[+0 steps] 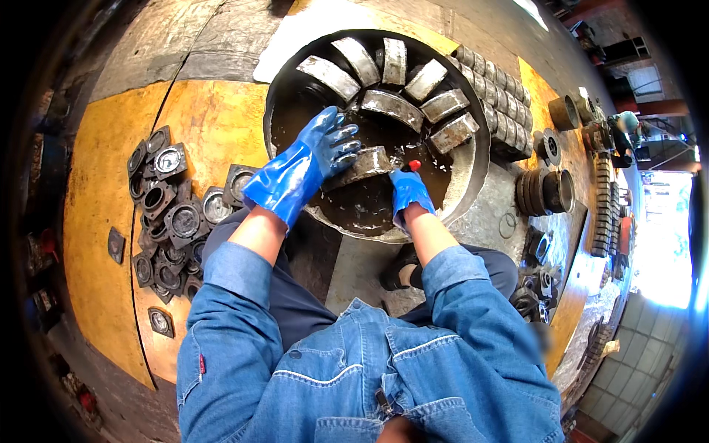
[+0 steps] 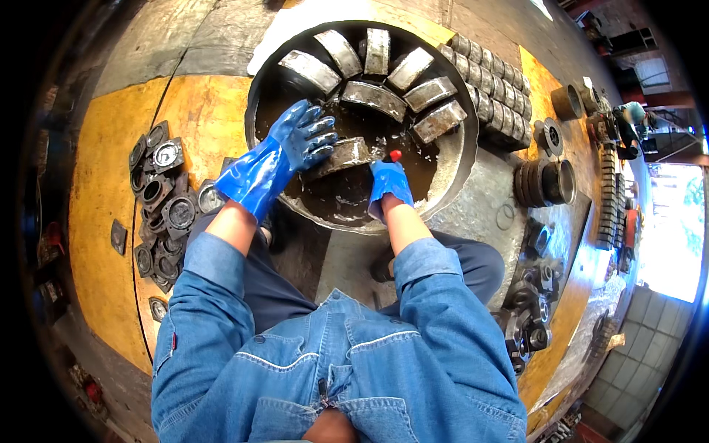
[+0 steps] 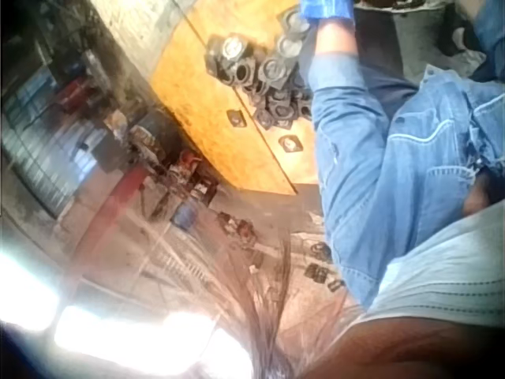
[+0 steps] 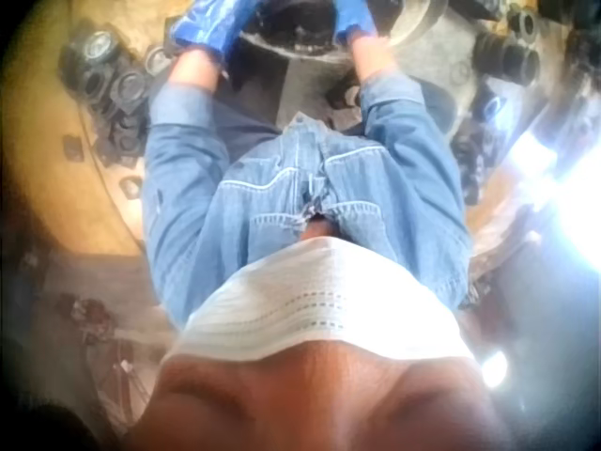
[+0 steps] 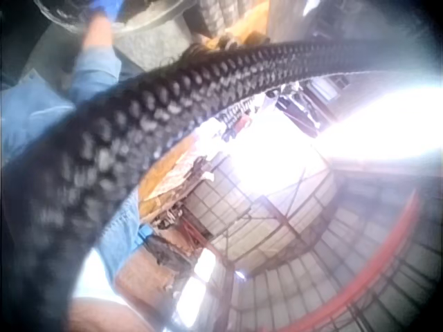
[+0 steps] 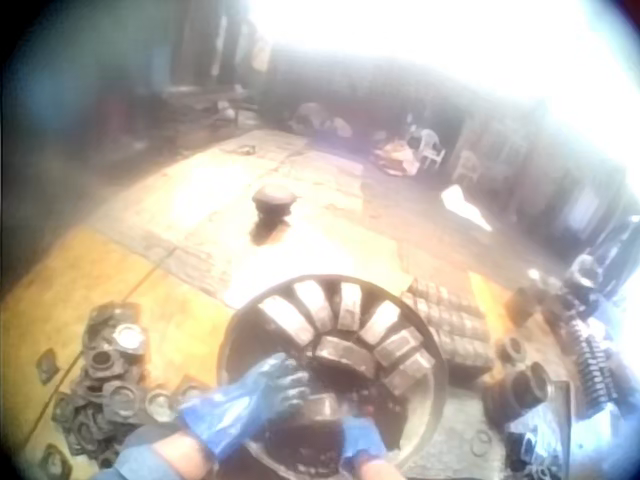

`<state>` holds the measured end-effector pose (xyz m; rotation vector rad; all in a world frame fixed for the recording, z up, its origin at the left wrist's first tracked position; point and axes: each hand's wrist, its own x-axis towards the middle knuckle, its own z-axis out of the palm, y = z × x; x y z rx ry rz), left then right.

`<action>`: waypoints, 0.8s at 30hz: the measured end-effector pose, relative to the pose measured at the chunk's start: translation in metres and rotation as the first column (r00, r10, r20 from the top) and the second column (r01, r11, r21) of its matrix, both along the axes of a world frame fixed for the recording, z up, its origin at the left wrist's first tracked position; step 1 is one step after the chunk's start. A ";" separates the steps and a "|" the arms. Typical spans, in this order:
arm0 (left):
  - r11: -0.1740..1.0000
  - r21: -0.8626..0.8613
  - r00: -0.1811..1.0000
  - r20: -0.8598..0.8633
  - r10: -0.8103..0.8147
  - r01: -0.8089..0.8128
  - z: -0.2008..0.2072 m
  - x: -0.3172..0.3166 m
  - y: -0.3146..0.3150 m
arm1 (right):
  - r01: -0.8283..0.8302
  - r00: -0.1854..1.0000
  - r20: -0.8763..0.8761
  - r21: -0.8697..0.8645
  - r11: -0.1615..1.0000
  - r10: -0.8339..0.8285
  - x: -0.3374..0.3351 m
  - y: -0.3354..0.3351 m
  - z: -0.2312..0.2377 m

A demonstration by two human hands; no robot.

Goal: The person uses a brush to scrub metal components inside a circular container filled with liquid. They pick up individual parts, clean them with the brush, and set them aside on the floor.

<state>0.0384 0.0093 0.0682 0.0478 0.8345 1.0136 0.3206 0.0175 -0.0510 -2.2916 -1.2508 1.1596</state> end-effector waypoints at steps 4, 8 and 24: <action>0.987 -0.012 0.987 -0.020 0.162 -0.163 -0.013 -0.009 -0.007 | -0.154 0.980 -0.133 -0.033 0.987 0.149 -0.027 -0.006 0.078; 0.960 -0.107 0.966 -0.055 0.253 -0.257 0.002 0.013 0.004 | -0.026 0.839 -0.529 0.191 0.981 0.125 -0.030 -0.008 0.144; 0.990 0.095 0.935 0.350 0.065 -0.105 -0.009 0.018 0.001 | -0.150 0.819 -0.489 0.326 0.933 0.302 -0.074 -0.038 0.231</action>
